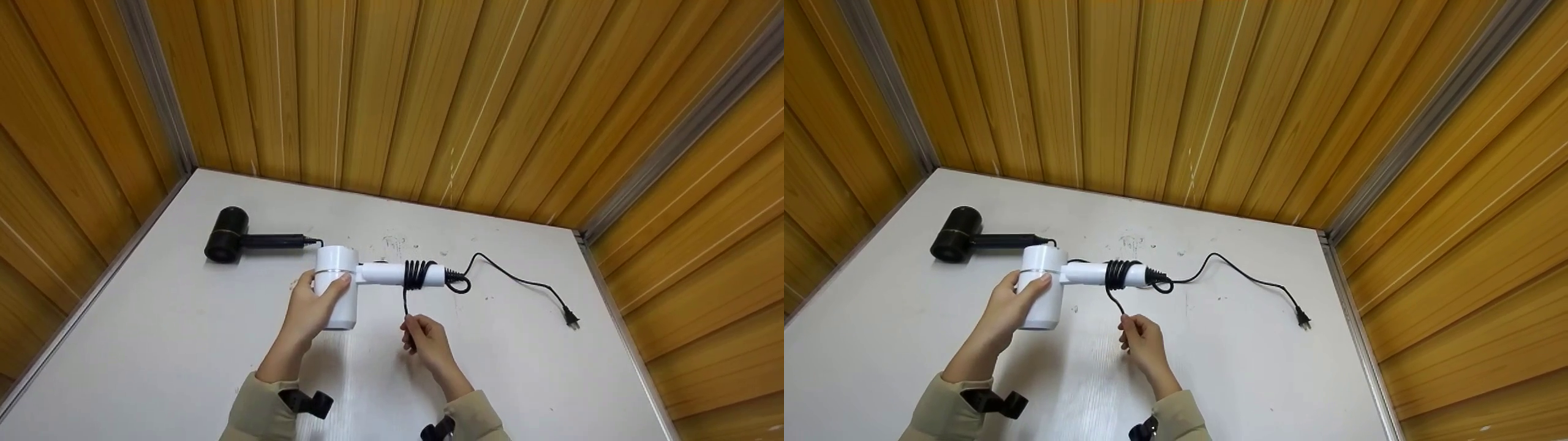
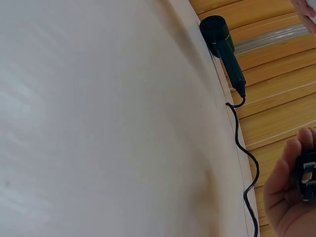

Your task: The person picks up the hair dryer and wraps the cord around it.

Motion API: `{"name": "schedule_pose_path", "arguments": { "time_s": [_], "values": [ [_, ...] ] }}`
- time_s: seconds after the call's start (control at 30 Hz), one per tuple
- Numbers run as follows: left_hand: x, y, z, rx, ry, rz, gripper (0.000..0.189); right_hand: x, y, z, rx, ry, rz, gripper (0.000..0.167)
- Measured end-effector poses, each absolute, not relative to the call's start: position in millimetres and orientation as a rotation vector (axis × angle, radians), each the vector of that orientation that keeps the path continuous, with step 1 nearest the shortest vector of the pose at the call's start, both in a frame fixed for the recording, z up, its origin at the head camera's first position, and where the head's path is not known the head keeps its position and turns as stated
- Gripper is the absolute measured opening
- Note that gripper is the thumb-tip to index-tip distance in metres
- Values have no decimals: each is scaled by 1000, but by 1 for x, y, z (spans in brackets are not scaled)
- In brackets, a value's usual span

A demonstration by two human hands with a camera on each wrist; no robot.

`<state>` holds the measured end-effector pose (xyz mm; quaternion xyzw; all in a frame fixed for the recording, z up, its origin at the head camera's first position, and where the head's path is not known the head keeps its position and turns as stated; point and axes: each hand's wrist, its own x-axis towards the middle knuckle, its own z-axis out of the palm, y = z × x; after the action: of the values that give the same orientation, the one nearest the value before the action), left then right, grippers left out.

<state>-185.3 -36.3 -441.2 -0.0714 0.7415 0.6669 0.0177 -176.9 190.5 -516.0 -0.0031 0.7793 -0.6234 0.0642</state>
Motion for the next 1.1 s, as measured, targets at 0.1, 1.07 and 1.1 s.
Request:
{"name": "schedule_pose_path", "arguments": {
  "time_s": [0.1, 1.07, 1.1],
  "values": [
    [-185, -37, -442, -214, 2292, 2062, 74, -182, 195, -515, -5, 2376, -1864, 29],
    [-179, -44, -440, -18, 2246, 1999, 61, -217, 222, -490, -122, 2476, -2096, 14],
    [-179, -45, -440, -6, 2248, 1991, 60, -217, 223, -490, -153, 2486, -2094, 14]
  ]
}}
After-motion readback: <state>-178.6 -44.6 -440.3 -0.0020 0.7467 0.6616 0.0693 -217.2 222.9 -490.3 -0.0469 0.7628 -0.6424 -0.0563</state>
